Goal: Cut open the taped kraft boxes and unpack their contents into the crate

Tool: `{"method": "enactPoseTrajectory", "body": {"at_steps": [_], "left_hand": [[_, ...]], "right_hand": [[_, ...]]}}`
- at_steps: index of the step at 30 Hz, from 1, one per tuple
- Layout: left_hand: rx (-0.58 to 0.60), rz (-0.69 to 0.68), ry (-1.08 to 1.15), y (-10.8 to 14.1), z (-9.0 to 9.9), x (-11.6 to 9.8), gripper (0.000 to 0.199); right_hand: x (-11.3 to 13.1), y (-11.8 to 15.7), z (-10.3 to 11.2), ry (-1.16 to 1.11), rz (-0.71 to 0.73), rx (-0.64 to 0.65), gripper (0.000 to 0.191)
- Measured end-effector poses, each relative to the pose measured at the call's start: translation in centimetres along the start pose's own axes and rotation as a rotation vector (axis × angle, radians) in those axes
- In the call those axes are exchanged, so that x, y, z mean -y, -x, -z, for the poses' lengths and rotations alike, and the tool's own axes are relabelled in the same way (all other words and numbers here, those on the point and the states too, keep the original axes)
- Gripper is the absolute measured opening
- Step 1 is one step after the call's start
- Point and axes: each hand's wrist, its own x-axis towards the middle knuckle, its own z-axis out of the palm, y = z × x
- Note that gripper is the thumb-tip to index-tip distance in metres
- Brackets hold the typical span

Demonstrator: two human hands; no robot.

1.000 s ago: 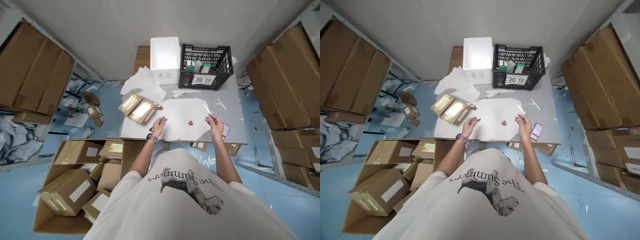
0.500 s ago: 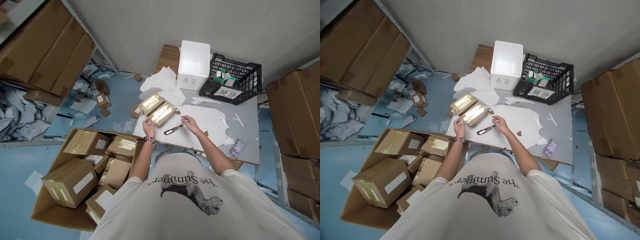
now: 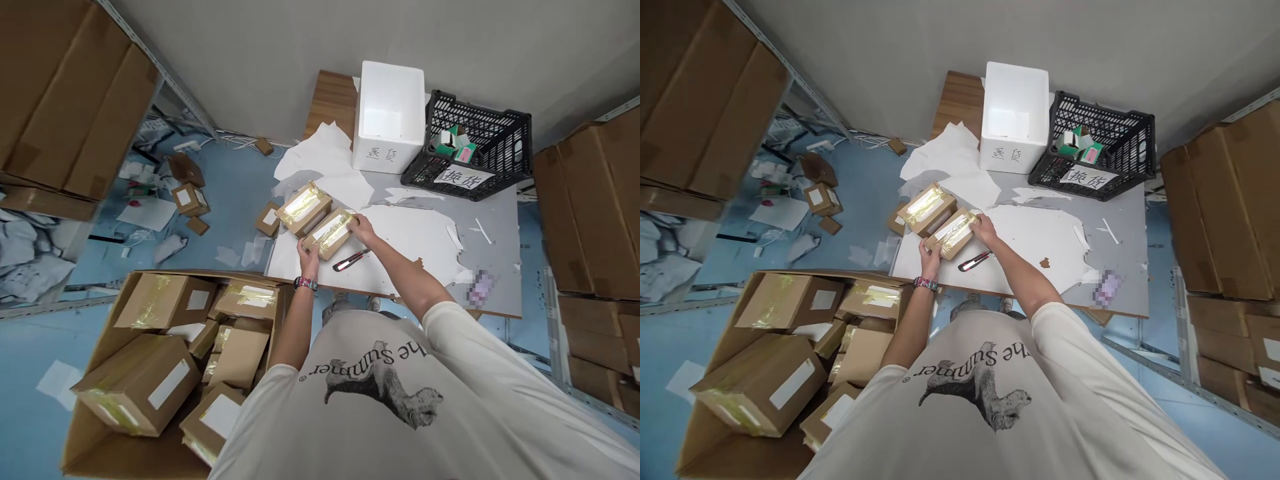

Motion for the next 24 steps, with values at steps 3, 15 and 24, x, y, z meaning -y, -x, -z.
{"method": "enactPoseTrajectory", "body": {"at_steps": [3, 15, 24], "left_hand": [[-0.046, -0.099, -0.023, 1.7, -1.2, -0.9, 0.069], [0.331, -0.209, -0.321, 7.3, -15.8, -5.3, 0.054], [0.277, -0.166, -0.584, 8.2, -23.2, -2.4, 0.036]], "right_hand": [[-1.5, 2.0, 2.1, -0.088, 0.064, -0.094, 0.050], [-14.7, 12.7, 19.6, -0.181, -0.094, -0.466, 0.061], [-21.6, 14.5, 23.4, -0.221, -0.380, -0.285, 0.052]]}}
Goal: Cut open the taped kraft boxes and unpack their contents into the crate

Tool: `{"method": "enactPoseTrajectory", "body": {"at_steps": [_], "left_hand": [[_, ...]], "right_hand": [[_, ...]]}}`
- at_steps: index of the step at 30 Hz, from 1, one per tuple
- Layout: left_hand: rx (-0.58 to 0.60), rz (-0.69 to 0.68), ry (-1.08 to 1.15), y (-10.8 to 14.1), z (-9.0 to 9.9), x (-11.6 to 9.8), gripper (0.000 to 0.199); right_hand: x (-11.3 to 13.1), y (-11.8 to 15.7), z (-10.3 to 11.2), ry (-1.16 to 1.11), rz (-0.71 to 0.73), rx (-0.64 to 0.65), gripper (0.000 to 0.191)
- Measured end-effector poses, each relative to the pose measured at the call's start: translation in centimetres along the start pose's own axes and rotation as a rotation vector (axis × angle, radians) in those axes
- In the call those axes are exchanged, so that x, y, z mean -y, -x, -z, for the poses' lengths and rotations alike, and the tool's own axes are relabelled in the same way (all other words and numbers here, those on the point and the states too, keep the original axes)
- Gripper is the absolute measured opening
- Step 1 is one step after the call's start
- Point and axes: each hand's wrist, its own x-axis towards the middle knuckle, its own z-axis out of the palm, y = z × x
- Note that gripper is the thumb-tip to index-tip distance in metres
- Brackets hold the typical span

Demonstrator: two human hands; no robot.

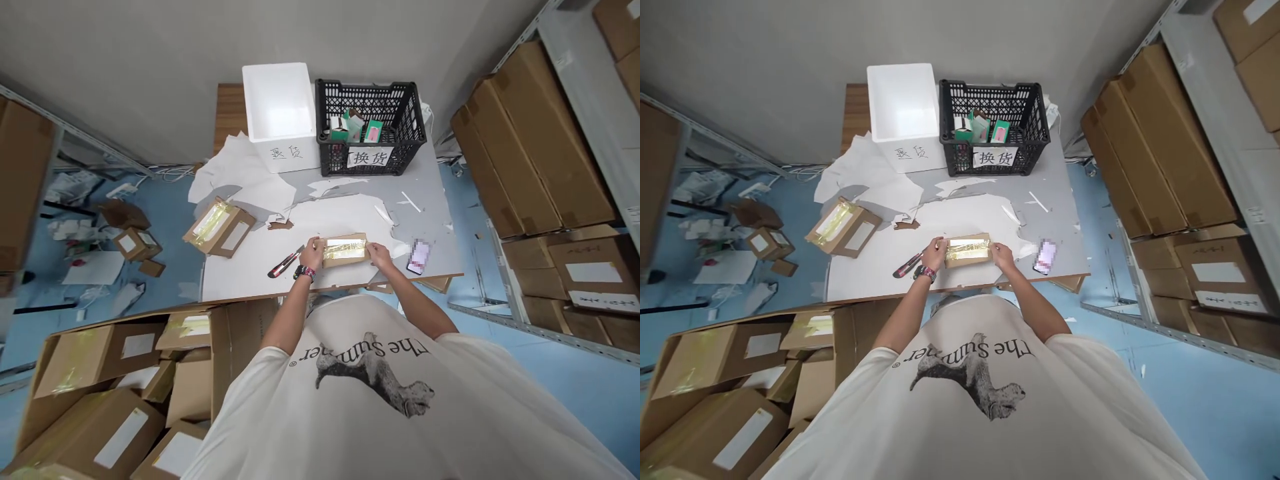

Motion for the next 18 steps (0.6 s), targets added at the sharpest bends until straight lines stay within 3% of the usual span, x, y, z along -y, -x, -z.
{"method": "enactPoseTrajectory", "body": {"at_steps": [6, 10, 14, 16, 18], "left_hand": [[-0.097, -0.059, 0.037, 0.7, -0.6, -0.5, 0.035], [-0.141, -0.092, 0.052, 2.1, -0.6, 1.1, 0.033], [0.062, 0.017, 0.009, 2.5, -0.8, 3.2, 0.052], [0.137, 0.002, 0.031, 2.4, -1.1, 3.8, 0.048], [0.126, -0.070, 0.108, 2.2, -1.3, 4.2, 0.046]], "right_hand": [[0.7, -2.0, 1.1, 0.164, 0.149, -0.008, 0.064], [-0.8, -1.1, 0.4, 0.076, 0.102, -0.045, 0.041], [-3.1, 0.0, -0.8, 0.003, 0.022, -0.003, 0.063], [-3.5, 0.2, -1.2, -0.008, 0.065, -0.004, 0.060], [-3.5, 0.1, -1.2, -0.066, 0.114, -0.013, 0.051]]}}
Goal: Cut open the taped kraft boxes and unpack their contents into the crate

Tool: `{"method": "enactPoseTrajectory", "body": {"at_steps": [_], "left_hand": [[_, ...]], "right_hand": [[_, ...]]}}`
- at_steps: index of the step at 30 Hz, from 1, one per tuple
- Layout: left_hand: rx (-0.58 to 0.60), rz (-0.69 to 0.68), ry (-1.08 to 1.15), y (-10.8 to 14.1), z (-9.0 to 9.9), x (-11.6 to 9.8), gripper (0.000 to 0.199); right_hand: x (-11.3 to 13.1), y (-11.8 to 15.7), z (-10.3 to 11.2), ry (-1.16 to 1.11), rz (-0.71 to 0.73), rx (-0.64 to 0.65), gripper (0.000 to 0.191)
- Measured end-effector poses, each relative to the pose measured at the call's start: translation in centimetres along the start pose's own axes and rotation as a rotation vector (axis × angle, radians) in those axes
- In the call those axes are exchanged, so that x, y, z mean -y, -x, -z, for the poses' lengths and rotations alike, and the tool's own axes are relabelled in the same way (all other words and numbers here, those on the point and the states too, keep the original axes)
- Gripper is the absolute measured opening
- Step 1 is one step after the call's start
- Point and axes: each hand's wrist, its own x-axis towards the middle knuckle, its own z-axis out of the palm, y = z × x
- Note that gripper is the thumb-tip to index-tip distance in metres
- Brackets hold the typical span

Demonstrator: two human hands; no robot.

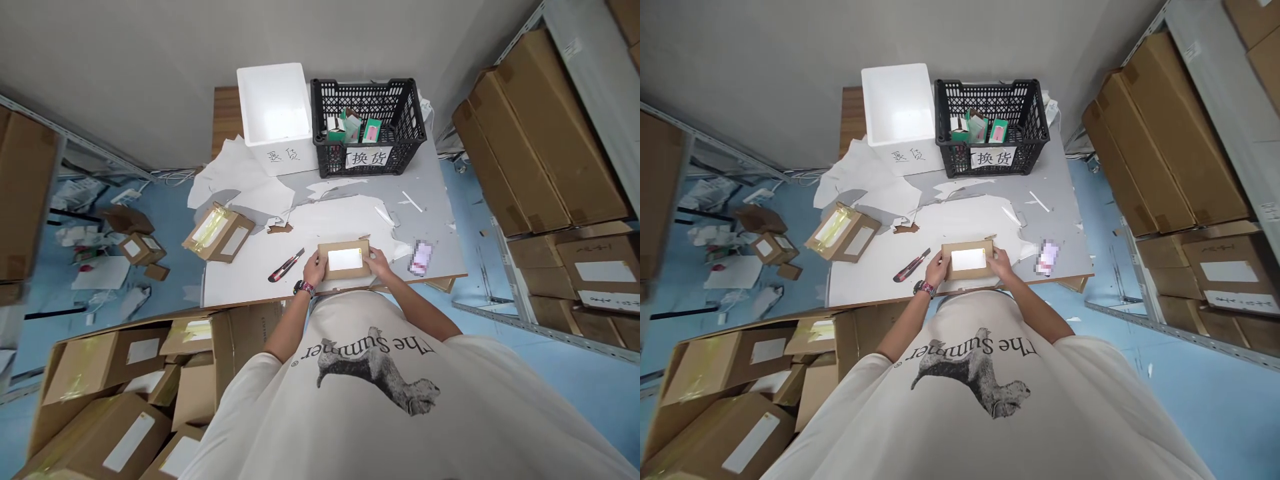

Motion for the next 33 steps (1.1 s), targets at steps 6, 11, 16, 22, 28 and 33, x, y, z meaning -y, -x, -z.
{"method": "enactPoseTrajectory", "body": {"at_steps": [6, 11, 16, 22, 28, 33], "left_hand": [[-0.083, -0.084, 0.182, 0.2, 0.6, 1.7, 0.048], [-0.015, 0.034, 0.017, -0.6, 1.2, 2.5, 0.051], [0.023, -0.193, 0.190, -1.1, 1.1, 2.3, 0.050], [-0.013, -0.073, 0.297, -0.8, 0.3, 2.8, 0.042], [0.002, -0.150, 0.016, -0.6, -0.7, 0.8, 0.053], [0.143, -0.596, -0.170, 2.2, -2.9, -3.5, 0.046]], "right_hand": [[-0.5, 0.4, 0.8, -0.252, -0.033, -0.043, 0.049], [-1.6, 1.2, 0.5, -0.087, -0.063, -0.093, 0.060], [-1.6, 2.0, 1.5, -0.234, -0.021, -0.033, 0.051], [-1.6, 2.5, 2.4, -0.461, -0.128, 0.066, 0.057], [-2.4, 1.0, 0.9, -0.279, -0.202, 0.028, 0.058], [-3.4, -0.4, 2.1, -0.350, -0.384, -0.076, 0.040]]}}
